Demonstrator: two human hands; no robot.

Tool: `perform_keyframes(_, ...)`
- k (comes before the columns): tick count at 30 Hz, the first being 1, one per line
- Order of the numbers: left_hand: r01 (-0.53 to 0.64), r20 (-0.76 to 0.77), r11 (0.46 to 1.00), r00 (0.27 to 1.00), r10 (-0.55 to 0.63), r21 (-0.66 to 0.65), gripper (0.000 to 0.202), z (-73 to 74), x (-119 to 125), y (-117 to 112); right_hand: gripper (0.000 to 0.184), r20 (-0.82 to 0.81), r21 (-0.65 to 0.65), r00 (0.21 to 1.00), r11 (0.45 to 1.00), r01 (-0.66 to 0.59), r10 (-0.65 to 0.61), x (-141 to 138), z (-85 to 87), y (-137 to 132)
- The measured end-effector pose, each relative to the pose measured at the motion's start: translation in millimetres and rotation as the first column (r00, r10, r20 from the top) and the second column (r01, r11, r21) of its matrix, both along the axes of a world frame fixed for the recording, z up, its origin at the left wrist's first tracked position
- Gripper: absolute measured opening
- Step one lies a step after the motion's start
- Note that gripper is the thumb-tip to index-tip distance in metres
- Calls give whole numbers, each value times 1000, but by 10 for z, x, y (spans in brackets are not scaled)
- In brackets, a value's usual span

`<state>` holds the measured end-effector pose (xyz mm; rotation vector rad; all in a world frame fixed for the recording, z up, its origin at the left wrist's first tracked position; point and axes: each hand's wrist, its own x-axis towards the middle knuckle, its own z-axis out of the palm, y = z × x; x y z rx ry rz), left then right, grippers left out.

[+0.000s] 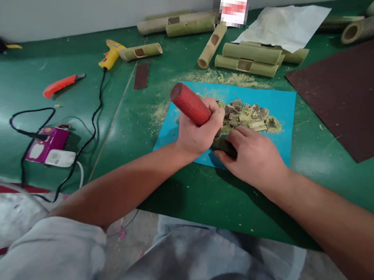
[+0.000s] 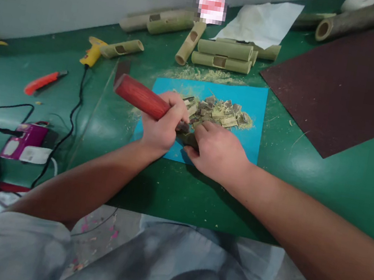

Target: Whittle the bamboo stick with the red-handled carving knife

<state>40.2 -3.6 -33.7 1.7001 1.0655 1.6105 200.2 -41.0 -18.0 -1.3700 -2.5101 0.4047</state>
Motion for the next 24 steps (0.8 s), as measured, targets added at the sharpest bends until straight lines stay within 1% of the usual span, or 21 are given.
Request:
perform_keyframes(5, 35, -83, 999, 996, -35, -1, 39, -3, -19, -4, 20, -21, 22, 1000, 1000, -7, 8, 8, -17, 4)
perform_keyframes(9, 51, -134, 998, 990, -45, 43, 46, -1, -14, -10, 21, -53, 29, 999, 1000, -4, 5, 16, -32, 5)
perform_keyframes(12, 51, -142, 998, 989, -45, 43, 54, -3, -3, -7, 19, -98, 37, 995, 999, -15, 18, 22, -52, 11)
perform_keyframes(15, 42, -117, 998, 992, -37, 46, 59, -15, 5, -17, 15, -140, 38, 989, 999, -36, 41, 31, -73, 27)
perform_keyframes(19, 89, -28, 996, 996, -88, 29, 63, -26, 11, -45, 15, -149, 15, 987, 999, -51, 53, 44, -70, 44)
perform_keyframes(21, 62, 10, 998, 998, -62, 28, 62, -17, 17, -46, 17, -127, 12, 991, 999, -46, 47, 43, -52, 40)
perform_keyframes(24, 9, 22, 1000, 1000, -8, -12, 55, 7, 36, -28, 17, -87, 6, 996, 1000, -23, 24, 34, -25, 22)
